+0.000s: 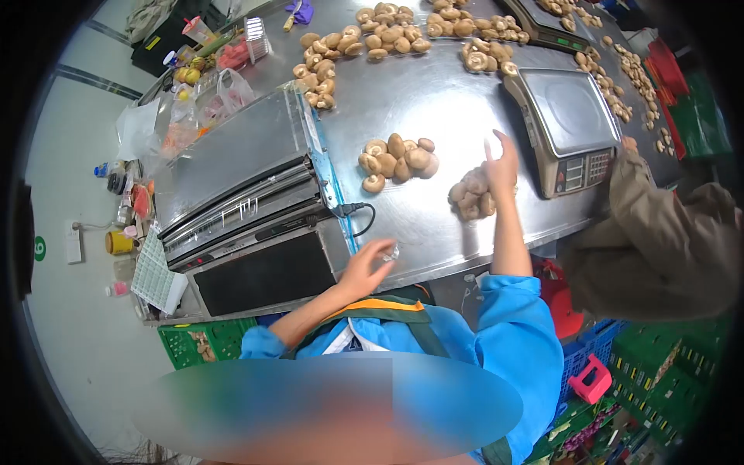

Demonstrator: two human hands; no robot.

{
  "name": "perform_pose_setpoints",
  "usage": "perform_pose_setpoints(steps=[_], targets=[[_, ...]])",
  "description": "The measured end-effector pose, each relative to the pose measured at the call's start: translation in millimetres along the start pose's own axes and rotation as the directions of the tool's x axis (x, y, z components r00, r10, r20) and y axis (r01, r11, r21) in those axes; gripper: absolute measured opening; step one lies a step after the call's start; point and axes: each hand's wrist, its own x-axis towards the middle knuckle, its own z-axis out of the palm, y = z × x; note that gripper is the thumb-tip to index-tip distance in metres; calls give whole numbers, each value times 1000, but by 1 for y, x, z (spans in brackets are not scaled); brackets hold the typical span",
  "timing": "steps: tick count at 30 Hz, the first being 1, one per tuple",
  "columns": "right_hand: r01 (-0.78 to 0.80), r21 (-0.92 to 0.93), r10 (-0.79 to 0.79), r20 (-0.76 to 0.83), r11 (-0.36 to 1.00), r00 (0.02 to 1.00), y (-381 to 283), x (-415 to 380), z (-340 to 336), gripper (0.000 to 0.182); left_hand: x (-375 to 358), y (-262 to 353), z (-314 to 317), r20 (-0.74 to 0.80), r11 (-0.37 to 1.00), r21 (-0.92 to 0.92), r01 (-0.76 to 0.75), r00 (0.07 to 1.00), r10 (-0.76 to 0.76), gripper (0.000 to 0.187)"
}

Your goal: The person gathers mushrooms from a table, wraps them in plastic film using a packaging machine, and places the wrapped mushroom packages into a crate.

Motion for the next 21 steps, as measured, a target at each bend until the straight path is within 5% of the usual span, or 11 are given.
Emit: perform_pose_setpoints(steps=[3,6,7,10,12,14,15,16,17,19,21], targets=[[-171,-45,177,210,984,962,103,15,-22,40,50,-19,59,91,961,-171,218,975,-205,76],[-318,166,227,412,933,882,148,14,-24,46,92,-32,101,-16,957,-149,250,967,-255,83],[-297,123,236,360,947,902,154,10,-24,44,97,-31,109,-11,958,-150,245,968,-250,83],[-131,143,113,127,981,985,122,3,-25,40,107,-19,105,-150,978,-145,149,974,-170,80],[-156,351,101,171,923,980,57,-8,-20,38,116,-15,69,-410,968,197,-156,883,226,77],[-293,238,172,423,926,890,13,-20,9,47,142,-23,37,-654,994,107,34,756,44,74],[-355,161,236,494,921,837,-20,-24,21,55,153,-38,19,-693,971,204,128,719,51,74],[-235,180,128,464,955,877,-19,-28,52,62,162,-55,6,-730,930,296,219,680,72,75],[-278,157,169,491,948,855,-33,-29,65,70,169,-68,2,-729,927,306,216,680,82,75],[-280,64,213,495,958,842,-30,-33,99,70,179,-88,-11,-749,913,-85,399,579,-323,71],[-298,0,262,476,954,839,-45,-37,106,70,184,-97,-14,-696,887,-112,449,602,-392,68]])
